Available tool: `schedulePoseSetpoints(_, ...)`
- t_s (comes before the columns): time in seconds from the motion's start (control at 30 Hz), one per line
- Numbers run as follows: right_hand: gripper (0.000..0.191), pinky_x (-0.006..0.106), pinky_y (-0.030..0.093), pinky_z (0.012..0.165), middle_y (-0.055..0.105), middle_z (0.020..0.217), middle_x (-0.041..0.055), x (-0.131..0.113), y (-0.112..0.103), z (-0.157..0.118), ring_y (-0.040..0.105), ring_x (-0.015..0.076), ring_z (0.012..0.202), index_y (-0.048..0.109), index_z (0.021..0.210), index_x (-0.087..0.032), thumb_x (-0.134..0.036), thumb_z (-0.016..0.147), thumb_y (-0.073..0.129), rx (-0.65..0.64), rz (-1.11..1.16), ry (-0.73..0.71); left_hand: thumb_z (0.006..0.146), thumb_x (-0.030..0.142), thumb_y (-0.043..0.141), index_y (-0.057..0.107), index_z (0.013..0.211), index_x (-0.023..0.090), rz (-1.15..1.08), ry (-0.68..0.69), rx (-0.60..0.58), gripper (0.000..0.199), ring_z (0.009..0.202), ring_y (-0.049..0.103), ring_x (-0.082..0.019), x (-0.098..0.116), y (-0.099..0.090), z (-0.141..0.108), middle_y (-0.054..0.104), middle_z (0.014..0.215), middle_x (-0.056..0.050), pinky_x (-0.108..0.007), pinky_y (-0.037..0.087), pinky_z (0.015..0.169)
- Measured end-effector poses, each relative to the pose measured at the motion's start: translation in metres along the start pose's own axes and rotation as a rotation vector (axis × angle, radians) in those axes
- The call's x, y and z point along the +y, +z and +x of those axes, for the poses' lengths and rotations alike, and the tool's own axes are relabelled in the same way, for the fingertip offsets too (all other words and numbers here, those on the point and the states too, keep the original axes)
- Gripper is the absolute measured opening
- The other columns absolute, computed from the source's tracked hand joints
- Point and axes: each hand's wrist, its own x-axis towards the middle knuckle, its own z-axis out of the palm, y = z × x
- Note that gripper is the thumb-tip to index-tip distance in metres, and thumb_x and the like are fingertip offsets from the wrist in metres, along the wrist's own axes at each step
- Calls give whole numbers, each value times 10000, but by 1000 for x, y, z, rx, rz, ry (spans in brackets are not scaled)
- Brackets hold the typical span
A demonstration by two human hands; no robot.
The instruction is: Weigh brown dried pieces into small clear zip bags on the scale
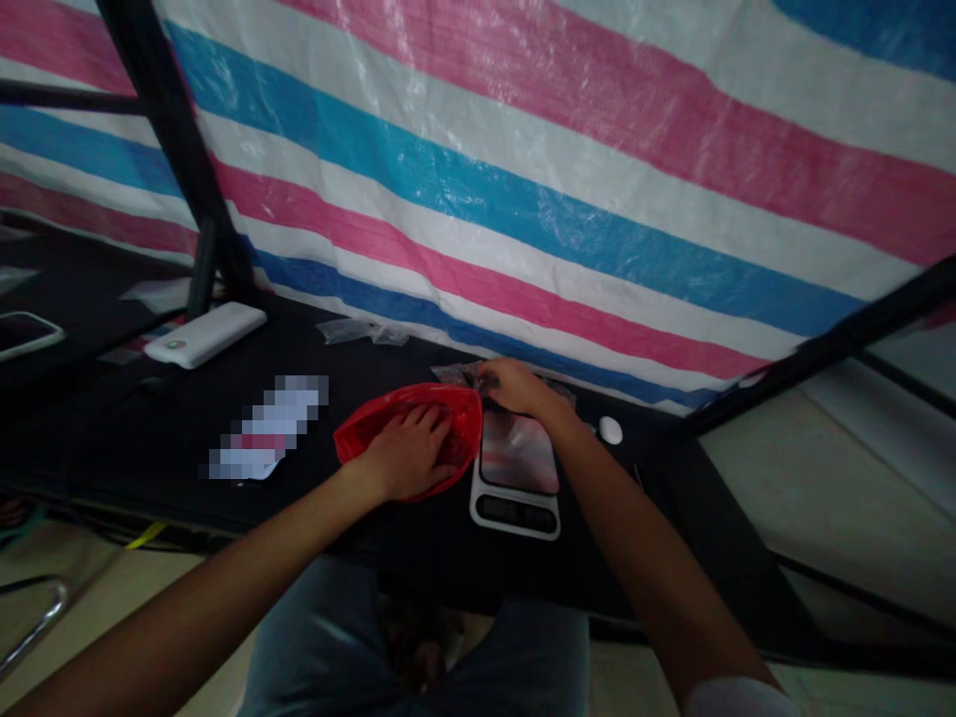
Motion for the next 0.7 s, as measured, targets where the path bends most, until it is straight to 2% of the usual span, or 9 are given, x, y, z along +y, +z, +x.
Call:
schedulePoseSetpoints(0.17,215,319,512,926,719,1202,168,-2,-3,4,687,260,1075,757,1067,-118,-117,872,665,-156,-316,-27,1008,507,549,489,1536,42,44,-114,28,706,1462,457,-449,10,-3,9,474,1587,-291,-577,424,1156)
schedulePoseSetpoints(0.27,256,311,518,862,697,1244,169,-5,-10,6,705,252,1010,744,1143,-140,-160,905,652,-237,-381,-71,1040,513,475,532,1474,-2,35,-158,59,676,1406,511,-447,13,-7,13,554,1495,-312,-545,456,1117)
schedulePoseSetpoints(0.37,374,322,520,854,672,1301,181,-2,-10,8,704,264,1027,688,1280,-146,-185,908,665,-228,-424,-108,1066,466,411,592,1392,-4,24,-144,91,600,1344,562,-428,10,-11,14,620,1414,-294,-517,481,1079)
schedulePoseSetpoints(0.47,381,340,517,887,667,1314,201,3,-6,8,692,280,1072,666,1301,-112,-175,928,627,-197,-468,-145,1078,418,373,637,1329,21,10,-88,134,539,1295,606,-392,7,-16,7,656,1367,-266,-498,481,1078)
schedulePoseSetpoints(0.6,382,349,511,910,687,1285,201,5,-3,9,689,282,1090,649,1330,-99,-187,966,575,-186,-473,-176,1080,418,351,719,1194,120,-62,-34,114,487,1184,686,-348,8,-29,-11,716,1296,-199,-476,525,1015)
schedulePoseSetpoints(0.7,395,360,507,936,689,1303,200,4,-4,8,689,285,1099,654,1338,-96,-228,972,585,-199,-484,-193,1082,417,335,737,1167,176,-123,2,109,477,1138,712,-323,13,-38,-22,746,1257,-151,-454,551,960)
